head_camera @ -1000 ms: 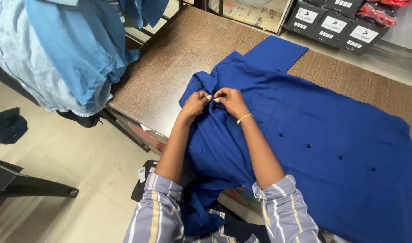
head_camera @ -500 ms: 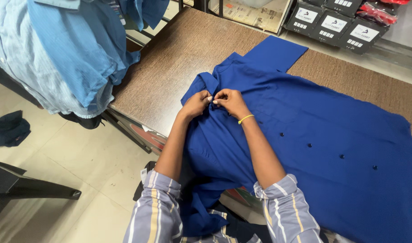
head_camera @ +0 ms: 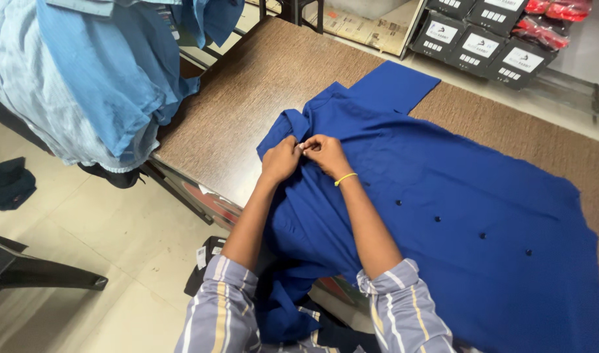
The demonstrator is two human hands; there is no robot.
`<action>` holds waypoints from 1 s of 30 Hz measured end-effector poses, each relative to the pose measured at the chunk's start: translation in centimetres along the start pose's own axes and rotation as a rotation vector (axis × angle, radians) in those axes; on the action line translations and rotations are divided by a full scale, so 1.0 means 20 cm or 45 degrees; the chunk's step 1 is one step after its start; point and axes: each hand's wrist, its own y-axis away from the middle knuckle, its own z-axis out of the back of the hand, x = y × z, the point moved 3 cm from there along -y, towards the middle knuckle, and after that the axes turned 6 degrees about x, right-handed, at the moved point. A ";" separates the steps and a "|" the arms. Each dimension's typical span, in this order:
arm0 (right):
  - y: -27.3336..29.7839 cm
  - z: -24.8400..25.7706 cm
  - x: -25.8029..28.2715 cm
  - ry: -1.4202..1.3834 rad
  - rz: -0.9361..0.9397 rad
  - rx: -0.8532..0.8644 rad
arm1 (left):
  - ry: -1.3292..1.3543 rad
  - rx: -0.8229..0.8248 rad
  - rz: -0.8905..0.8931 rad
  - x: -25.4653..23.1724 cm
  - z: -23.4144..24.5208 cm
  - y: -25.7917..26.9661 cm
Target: The person spreads a blue shirt across a table and fastens the buttons one by one from the bottom toward the collar.
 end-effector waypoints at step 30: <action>0.11 -0.10 0.38 0.969 0.391 -0.248 | 0.176 -0.132 0.040 0.03 0.00 0.00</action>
